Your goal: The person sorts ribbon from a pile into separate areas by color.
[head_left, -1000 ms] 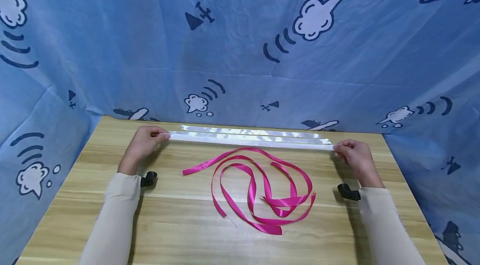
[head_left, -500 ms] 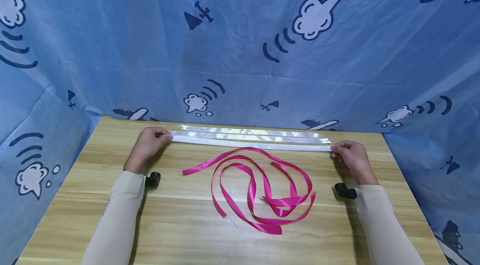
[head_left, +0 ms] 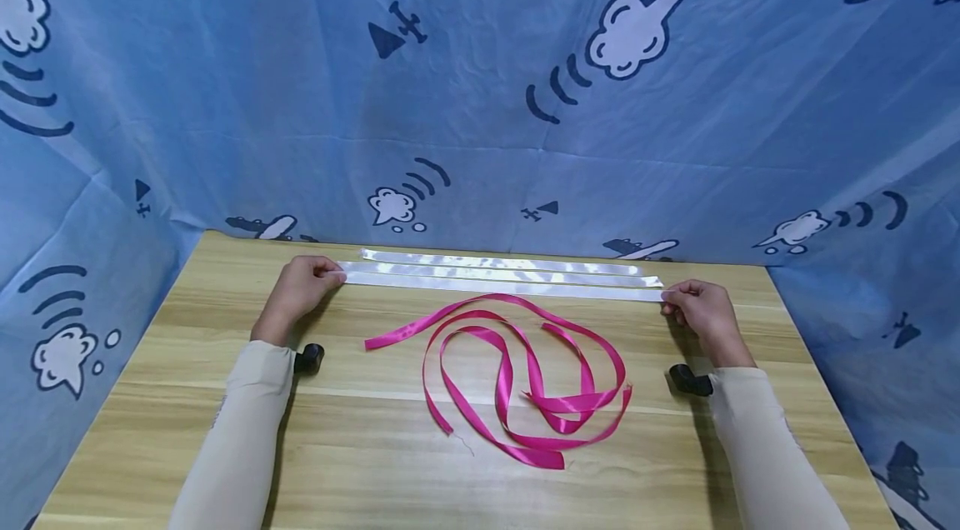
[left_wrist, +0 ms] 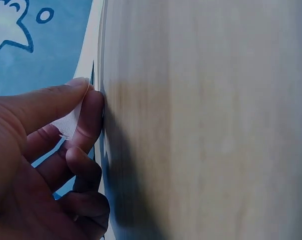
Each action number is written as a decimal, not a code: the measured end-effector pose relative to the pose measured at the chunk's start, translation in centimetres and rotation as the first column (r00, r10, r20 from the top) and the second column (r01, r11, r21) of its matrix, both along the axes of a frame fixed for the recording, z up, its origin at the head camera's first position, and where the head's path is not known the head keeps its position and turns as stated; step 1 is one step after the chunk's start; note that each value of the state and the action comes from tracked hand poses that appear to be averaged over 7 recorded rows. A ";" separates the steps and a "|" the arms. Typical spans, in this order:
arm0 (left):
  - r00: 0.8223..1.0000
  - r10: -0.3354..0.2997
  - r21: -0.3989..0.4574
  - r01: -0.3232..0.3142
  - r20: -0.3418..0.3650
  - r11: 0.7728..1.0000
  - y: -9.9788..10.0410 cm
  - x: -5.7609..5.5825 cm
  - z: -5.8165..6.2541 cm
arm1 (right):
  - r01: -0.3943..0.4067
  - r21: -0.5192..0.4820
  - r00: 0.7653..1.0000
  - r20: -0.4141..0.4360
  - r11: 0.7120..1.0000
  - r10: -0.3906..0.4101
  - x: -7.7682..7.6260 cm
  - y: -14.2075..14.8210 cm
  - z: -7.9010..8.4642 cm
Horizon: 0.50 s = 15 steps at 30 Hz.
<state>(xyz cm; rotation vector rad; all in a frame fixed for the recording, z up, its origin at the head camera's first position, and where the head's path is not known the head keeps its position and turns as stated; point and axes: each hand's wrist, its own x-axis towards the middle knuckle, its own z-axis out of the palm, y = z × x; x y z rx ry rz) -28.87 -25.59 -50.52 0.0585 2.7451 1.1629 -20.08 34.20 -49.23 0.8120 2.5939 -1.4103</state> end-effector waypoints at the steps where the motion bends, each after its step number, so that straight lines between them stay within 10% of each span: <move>1: 1.000 0.001 -0.002 -0.001 0.003 1.000 0.0 0.0 0.0 | -0.003 0.001 1.000 0.001 1.000 0.003 0.0 0.0 0.1; 15: 0.996 -0.029 -0.031 0.032 0.079 0.999 -0.2 0.2 0.8 | -0.002 0.028 1.000 -0.003 1.000 0.002 0.0 0.4 -0.2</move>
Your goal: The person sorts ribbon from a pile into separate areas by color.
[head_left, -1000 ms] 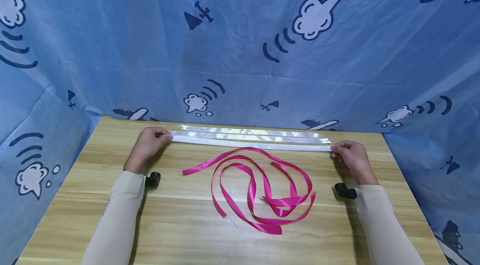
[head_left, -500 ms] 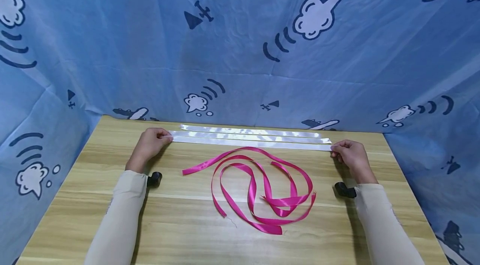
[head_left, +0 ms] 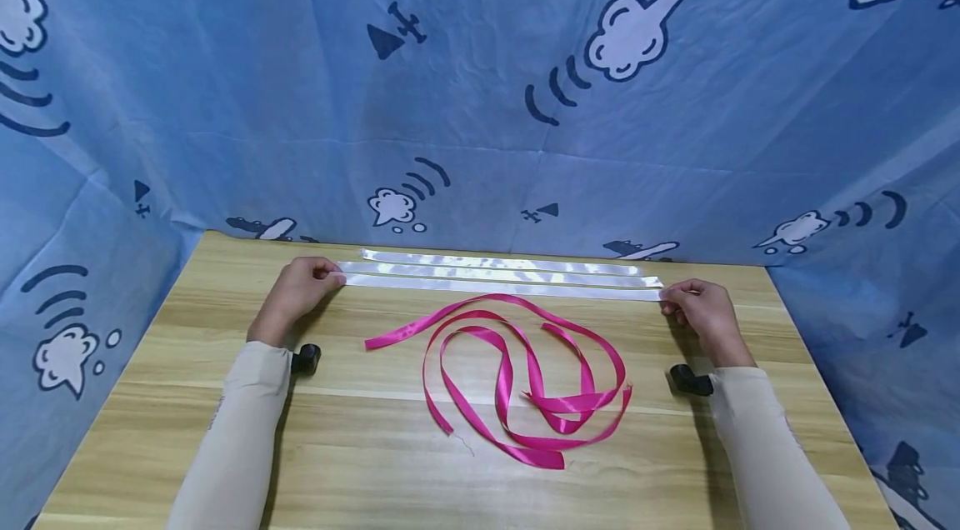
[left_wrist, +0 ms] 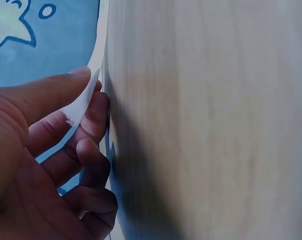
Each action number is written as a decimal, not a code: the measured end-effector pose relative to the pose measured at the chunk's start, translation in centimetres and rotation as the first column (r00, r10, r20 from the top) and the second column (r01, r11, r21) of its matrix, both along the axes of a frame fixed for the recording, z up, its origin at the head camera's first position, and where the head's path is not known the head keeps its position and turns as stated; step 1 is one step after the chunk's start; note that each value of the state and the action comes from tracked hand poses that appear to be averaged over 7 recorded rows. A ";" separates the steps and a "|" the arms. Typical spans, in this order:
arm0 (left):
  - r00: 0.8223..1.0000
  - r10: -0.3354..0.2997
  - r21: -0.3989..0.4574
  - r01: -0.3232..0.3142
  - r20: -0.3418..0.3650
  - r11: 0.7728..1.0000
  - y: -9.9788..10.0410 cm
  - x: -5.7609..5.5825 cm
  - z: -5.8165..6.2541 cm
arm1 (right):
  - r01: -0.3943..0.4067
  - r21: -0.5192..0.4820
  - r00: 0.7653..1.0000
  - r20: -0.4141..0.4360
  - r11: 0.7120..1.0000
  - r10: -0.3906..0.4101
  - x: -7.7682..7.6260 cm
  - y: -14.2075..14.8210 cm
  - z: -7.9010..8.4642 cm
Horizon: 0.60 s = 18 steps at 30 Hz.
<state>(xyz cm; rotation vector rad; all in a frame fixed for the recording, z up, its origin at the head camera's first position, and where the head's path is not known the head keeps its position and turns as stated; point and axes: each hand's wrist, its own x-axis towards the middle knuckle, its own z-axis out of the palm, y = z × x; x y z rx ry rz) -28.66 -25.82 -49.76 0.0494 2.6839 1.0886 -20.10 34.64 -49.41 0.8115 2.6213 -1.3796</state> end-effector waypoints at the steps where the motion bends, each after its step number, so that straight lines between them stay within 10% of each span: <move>1: 1.000 -0.002 0.001 0.002 -0.005 1.000 -0.2 0.0 0.0 | 0.003 0.005 1.000 0.005 1.000 -0.003 0.0 0.1 0.0; 18: 0.993 -0.001 0.053 0.007 -0.117 0.999 -1.5 0.8 2.0 | 0.101 0.095 0.995 -0.025 0.990 -0.099 2.0 1.4 1.2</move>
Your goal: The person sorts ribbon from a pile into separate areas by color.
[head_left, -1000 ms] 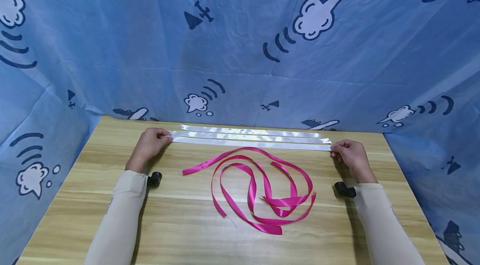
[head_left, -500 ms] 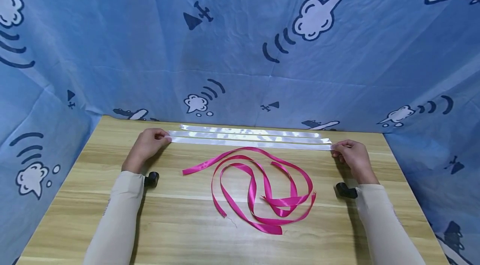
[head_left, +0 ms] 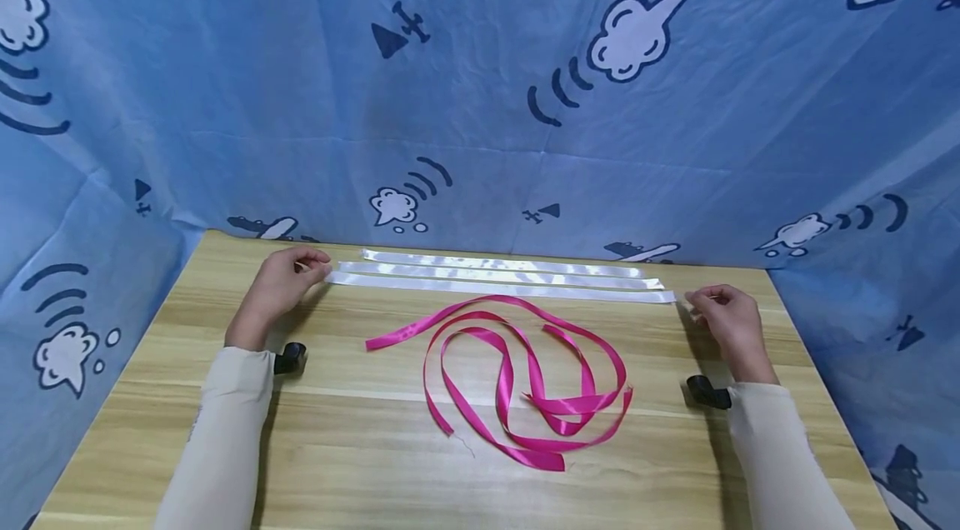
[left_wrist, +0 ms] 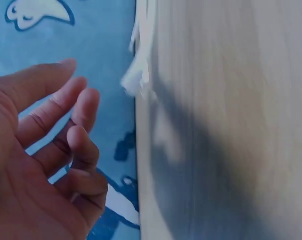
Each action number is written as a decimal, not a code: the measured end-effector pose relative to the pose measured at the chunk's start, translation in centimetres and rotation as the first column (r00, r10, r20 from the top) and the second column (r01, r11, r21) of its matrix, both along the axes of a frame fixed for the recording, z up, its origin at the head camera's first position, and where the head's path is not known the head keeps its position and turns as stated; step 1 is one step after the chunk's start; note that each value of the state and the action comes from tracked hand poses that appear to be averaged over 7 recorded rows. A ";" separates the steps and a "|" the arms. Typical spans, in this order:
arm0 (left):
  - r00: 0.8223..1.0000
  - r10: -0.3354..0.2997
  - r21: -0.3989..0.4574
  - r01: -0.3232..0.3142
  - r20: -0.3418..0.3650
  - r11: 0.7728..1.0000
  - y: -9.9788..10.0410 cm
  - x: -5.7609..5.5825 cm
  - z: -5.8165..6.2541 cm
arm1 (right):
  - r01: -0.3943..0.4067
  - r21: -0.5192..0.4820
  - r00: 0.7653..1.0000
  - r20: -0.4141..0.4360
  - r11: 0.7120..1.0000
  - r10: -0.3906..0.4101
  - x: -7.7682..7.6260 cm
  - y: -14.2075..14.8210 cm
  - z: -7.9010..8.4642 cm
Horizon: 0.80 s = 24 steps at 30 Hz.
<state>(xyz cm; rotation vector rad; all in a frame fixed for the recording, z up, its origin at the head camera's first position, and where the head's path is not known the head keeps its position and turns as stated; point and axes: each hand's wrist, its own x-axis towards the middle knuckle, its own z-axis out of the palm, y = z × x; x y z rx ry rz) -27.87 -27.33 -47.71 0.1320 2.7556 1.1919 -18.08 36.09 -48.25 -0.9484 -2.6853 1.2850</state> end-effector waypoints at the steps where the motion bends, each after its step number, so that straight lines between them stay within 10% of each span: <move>1: 1.000 -0.005 0.004 0.005 -0.006 1.000 0.3 0.0 0.1 | 0.002 0.009 1.000 -0.004 1.000 -0.002 0.1 -0.1 0.1; 12: 0.980 -0.147 0.017 0.151 -0.136 0.988 5.4 -0.1 1.2 | -0.053 0.201 0.982 -0.170 0.978 0.088 0.3 -2.7 1.2; 24: 0.924 -0.363 0.041 0.370 -0.122 0.928 11.8 -0.2 0.7 | -0.249 0.215 0.926 -0.232 0.944 0.297 0.4 -6.2 1.6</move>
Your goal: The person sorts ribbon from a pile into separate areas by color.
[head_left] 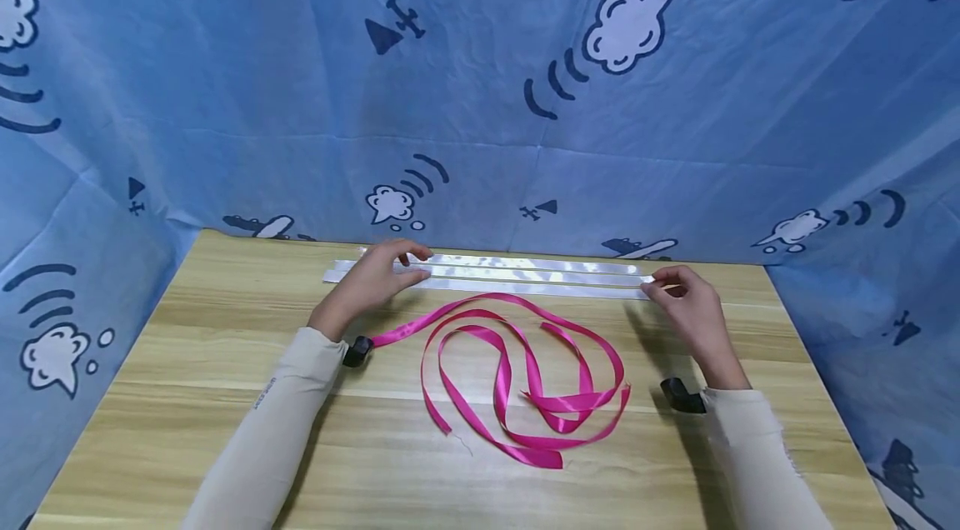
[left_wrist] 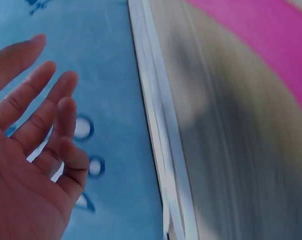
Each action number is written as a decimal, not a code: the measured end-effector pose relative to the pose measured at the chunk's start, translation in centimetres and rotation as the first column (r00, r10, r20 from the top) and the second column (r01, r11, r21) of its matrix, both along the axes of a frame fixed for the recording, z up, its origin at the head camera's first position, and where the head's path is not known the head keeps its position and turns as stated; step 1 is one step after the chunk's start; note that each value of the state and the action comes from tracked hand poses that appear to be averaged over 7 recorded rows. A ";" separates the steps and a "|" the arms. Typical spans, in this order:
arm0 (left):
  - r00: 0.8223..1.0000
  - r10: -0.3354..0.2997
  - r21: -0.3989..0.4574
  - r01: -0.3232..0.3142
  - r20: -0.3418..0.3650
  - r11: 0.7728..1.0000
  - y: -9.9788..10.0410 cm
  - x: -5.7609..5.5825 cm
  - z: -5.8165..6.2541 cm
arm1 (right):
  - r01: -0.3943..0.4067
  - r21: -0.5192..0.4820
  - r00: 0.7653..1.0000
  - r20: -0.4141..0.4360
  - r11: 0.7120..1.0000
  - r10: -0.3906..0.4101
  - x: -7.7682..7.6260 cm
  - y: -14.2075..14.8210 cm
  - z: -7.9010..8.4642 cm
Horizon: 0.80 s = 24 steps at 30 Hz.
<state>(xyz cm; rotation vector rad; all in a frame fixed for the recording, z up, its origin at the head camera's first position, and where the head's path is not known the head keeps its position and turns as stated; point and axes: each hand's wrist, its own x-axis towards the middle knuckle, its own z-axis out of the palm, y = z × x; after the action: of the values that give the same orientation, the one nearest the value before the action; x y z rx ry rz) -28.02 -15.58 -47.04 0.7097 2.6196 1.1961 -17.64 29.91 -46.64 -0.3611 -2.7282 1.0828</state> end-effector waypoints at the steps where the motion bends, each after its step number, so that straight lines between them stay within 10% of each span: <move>1: 1.000 -0.019 0.004 0.019 0.009 1.000 0.5 -0.1 -0.1 | -0.017 -0.001 1.000 -0.008 1.000 0.017 0.0 -0.3 0.0; 24: 0.967 -0.250 -0.006 0.251 0.048 0.968 8.2 0.9 -1.4 | -0.263 -0.028 0.964 0.038 0.964 0.264 -0.1 -6.7 -1.3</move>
<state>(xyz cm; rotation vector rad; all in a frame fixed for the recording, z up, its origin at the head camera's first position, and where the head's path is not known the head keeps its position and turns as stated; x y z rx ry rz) -27.09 -7.36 -48.39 0.9646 2.4074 1.1080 -17.71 23.24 -47.92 -0.0210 -2.8630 1.1822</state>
